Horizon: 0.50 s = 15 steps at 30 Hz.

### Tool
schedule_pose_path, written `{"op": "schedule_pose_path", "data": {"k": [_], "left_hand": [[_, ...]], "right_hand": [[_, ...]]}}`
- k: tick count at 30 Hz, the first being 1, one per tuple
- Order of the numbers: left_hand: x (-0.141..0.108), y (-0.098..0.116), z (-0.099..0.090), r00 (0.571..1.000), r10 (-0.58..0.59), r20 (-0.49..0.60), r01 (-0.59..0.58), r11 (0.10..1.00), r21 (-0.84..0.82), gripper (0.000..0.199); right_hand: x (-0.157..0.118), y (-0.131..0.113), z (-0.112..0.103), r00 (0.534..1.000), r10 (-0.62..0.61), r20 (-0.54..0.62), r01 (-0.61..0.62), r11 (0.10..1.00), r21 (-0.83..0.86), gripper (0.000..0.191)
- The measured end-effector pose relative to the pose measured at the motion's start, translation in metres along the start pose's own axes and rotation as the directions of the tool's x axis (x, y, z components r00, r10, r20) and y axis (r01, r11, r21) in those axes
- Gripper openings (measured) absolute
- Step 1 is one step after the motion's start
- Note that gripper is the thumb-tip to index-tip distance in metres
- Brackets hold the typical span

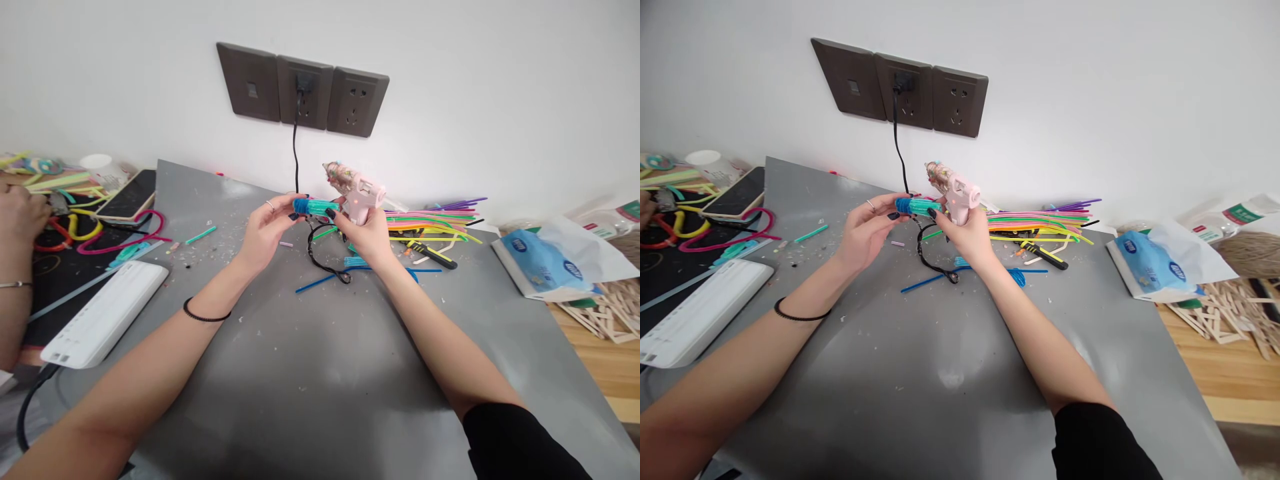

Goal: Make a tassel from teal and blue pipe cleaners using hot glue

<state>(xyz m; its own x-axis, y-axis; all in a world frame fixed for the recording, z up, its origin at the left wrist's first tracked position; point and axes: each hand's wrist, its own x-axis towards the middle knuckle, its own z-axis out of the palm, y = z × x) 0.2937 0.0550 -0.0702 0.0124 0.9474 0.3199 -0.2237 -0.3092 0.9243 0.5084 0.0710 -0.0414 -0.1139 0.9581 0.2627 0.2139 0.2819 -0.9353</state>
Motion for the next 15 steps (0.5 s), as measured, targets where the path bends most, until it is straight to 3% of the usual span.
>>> {"op": "schedule_pose_path", "data": {"k": [7, 15], "left_hand": [[0.0012, -0.0034, -0.0008, 1.0, 0.031, -0.004, -0.03, 0.993, 0.112, 0.046], [0.0016, -0.005, -0.0006, 0.998, 0.054, -0.034, -0.048, 0.989, 0.139, 0.045]], "right_hand": [[-0.0009, 0.0014, 0.0026, 1.0, 0.014, -0.018, -0.014, 1.0, 0.016, 0.037], [-0.0025, 0.0003, 0.0033, 1.0, 0.005, -0.018, -0.005, 1.0, -0.009, 0.033]]}}
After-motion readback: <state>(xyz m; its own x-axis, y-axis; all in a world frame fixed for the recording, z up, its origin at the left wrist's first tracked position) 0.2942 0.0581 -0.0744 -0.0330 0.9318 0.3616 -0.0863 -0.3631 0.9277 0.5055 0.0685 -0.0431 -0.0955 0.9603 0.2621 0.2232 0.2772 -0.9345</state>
